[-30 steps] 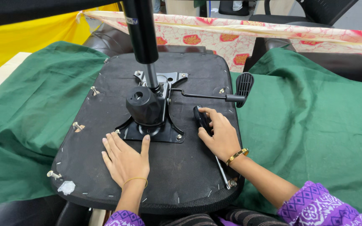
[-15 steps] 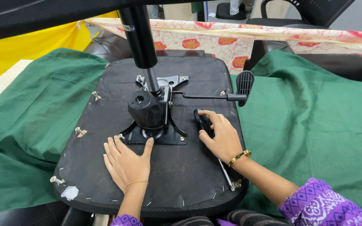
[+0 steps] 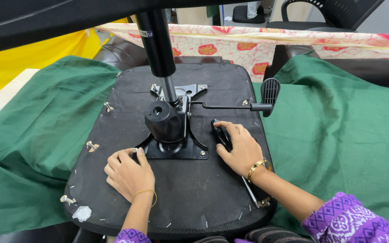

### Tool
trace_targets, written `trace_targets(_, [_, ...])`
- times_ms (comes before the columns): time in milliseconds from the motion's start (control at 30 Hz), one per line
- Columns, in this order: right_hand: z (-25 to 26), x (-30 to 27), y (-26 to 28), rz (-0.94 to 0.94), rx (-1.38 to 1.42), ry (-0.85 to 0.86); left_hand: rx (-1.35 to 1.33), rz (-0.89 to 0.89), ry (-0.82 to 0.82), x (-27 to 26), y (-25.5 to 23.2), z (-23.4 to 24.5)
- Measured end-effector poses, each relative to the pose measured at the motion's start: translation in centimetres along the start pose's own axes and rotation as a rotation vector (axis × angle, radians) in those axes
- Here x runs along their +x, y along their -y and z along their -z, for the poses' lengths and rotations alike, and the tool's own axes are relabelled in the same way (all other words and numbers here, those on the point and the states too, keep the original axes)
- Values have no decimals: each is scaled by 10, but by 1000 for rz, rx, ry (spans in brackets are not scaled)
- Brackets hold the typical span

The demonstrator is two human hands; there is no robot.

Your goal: The person uses a screwdriver to tighten screws on the underside of an office chair seat, securing the central gas lift mechanism to the seat base. The person works on multiple screws around the base plate.

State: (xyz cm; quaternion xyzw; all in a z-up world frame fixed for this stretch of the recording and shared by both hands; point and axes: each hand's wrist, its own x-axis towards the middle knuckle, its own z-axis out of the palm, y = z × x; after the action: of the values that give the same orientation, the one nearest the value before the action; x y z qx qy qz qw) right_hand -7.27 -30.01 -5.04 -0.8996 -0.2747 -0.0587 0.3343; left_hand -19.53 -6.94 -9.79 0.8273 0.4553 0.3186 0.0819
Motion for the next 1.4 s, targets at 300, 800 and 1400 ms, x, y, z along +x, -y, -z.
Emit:
trace_targets(300, [-2, 6, 11, -124, -42, 33, 55, -25, 3, 11, 7, -3])
trace_targets(800, [0, 7, 13, -121, -32, 40, -145, -77, -127, -1, -16, 28])
trace_targets(1400, [-2, 4, 1, -72, -4, 30, -460, -480, 411, -47, -87, 25])
